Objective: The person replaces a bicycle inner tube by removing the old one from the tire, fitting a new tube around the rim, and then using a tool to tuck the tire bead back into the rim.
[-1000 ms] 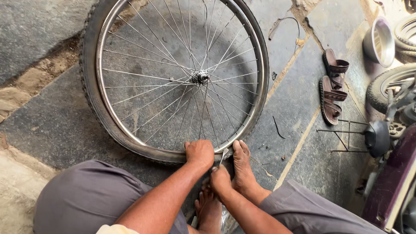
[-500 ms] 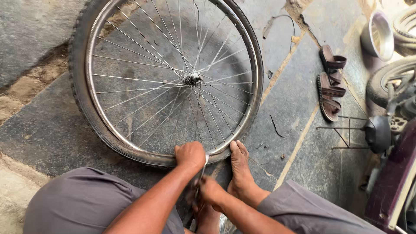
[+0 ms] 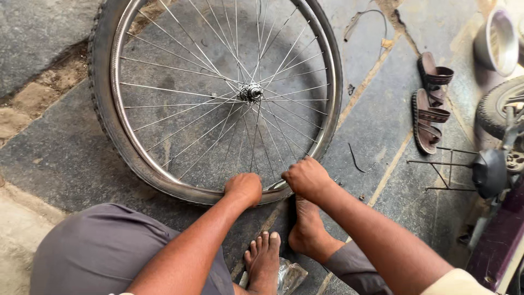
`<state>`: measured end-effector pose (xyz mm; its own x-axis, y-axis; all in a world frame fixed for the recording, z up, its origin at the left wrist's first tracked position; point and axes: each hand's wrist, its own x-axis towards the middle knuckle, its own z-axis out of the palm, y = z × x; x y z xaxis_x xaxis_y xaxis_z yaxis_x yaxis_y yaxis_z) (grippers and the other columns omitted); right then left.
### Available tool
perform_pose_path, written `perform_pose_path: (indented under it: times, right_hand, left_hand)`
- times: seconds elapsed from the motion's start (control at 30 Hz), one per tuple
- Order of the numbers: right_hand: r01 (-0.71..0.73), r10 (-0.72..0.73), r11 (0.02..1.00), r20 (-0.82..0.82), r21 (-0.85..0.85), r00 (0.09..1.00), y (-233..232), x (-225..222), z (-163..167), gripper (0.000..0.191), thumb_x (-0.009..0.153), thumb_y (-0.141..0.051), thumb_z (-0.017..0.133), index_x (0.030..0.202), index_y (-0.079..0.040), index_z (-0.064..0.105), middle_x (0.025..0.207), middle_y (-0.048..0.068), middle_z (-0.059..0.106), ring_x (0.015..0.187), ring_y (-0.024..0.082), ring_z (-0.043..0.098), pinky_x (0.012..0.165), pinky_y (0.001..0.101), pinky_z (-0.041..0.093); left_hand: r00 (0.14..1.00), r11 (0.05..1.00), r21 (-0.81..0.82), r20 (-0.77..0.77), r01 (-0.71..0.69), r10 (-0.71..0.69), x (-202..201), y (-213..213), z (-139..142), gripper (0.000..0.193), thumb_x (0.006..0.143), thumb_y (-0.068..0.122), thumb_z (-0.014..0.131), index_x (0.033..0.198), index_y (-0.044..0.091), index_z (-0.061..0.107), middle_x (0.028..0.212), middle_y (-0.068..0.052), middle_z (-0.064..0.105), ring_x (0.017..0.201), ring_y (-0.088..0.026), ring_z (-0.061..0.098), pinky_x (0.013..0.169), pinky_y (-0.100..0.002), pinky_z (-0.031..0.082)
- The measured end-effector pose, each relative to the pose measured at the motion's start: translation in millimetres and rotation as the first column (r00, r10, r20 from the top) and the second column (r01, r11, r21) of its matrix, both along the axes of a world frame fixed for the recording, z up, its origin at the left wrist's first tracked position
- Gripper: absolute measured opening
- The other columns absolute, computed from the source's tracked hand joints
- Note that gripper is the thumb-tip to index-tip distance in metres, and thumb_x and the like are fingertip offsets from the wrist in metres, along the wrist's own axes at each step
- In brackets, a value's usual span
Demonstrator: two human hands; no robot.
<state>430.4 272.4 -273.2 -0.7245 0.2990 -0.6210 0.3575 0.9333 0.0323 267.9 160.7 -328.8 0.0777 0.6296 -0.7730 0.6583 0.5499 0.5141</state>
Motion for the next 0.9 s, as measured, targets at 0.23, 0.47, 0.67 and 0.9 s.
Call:
perform_pose_path:
  times: [0.23,0.47,0.67,0.9]
  right_hand:
    - [-0.409,0.393,0.909,0.165,0.082,0.905,-19,-39,-8,0.02,0.088,-0.027,0.061,0.076,-0.019,0.075,0.077,0.001,0.073,0.076,0.019,0.069,0.08,0.0381,0.044]
    - [-0.379,0.377,0.925,0.139,-0.017,0.916,-16,-59,-1,0.022,0.089,-0.025,0.06,0.075,-0.022,0.077,0.076,0.001,0.073,0.075,0.02,0.068,0.086,0.0392,0.041]
    - [-0.472,0.417,0.872,0.31,0.128,0.855,-43,-51,-3,0.018,0.086,-0.024,0.063,0.076,-0.019,0.077,0.075,0.0,0.072,0.074,0.019,0.068,0.083,0.0361,0.042]
    - [-0.075,0.076,0.997,0.053,-0.015,0.996,-2,-20,-1,0.013,0.085,-0.023,0.064,0.082,-0.027,0.077,0.076,0.0,0.073,0.077,0.021,0.071,0.08,0.0401,0.045]
  left_hand:
    - [0.994,0.991,0.081,-0.026,-0.107,0.109,2,-1,-20,0.022,0.087,0.011,0.068,0.106,0.005,0.079,0.118,-0.023,0.073,0.114,-0.038,0.07,0.095,-0.046,0.058]
    - [0.988,0.985,0.086,-0.017,-0.151,0.153,0,-1,-19,0.024,0.087,0.01,0.067,0.108,0.004,0.077,0.119,-0.023,0.071,0.114,-0.038,0.069,0.094,-0.047,0.057]
    - [0.986,0.982,0.101,-0.025,-0.161,0.164,3,-1,-18,0.023,0.092,0.011,0.062,0.108,0.005,0.077,0.12,-0.022,0.071,0.114,-0.037,0.069,0.094,-0.047,0.057]
    - [0.986,0.98,0.11,-0.017,-0.165,0.168,7,-4,-18,0.023,0.091,0.01,0.062,0.107,0.004,0.077,0.118,-0.023,0.072,0.112,-0.038,0.07,0.094,-0.046,0.057]
